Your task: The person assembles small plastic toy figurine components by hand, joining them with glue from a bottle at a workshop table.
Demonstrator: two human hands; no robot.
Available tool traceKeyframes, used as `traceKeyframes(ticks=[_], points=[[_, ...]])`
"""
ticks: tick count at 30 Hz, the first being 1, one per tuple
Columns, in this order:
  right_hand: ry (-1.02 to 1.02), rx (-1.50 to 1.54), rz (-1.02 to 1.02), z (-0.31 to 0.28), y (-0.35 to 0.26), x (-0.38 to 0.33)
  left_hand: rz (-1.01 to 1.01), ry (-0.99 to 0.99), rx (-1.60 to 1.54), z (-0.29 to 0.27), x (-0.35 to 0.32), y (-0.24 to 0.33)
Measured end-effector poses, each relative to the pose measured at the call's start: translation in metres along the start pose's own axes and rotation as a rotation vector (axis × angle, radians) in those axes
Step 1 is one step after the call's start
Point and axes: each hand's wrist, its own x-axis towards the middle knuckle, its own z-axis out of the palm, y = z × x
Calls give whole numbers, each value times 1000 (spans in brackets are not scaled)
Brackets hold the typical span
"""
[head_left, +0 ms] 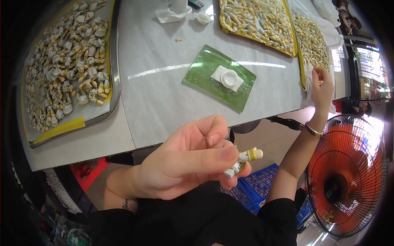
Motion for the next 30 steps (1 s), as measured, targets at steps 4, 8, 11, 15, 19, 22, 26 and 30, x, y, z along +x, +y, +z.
traceKeyframes(ticks=[4,8,11,15,19,22,26,30], points=[[302,535,-378,-38,-66,-37,-44,-11,11,4,6,-4],[80,753,-903,-61,-146,-74,-68,1,8,8,8,-5],[-70,764,-907,-57,-169,-85,-76,33,33,8,6,-7],[44,820,-797,-52,-180,-100,-96,46,9,7,6,-8],[21,776,-812,-53,-179,-101,-79,51,30,6,7,-9],[0,799,-801,-53,-179,-101,-80,51,31,5,7,-9],[-19,810,-791,-51,-178,-102,-79,52,30,4,7,-9],[-16,851,-748,-49,-179,-103,-76,38,38,3,8,-9]])
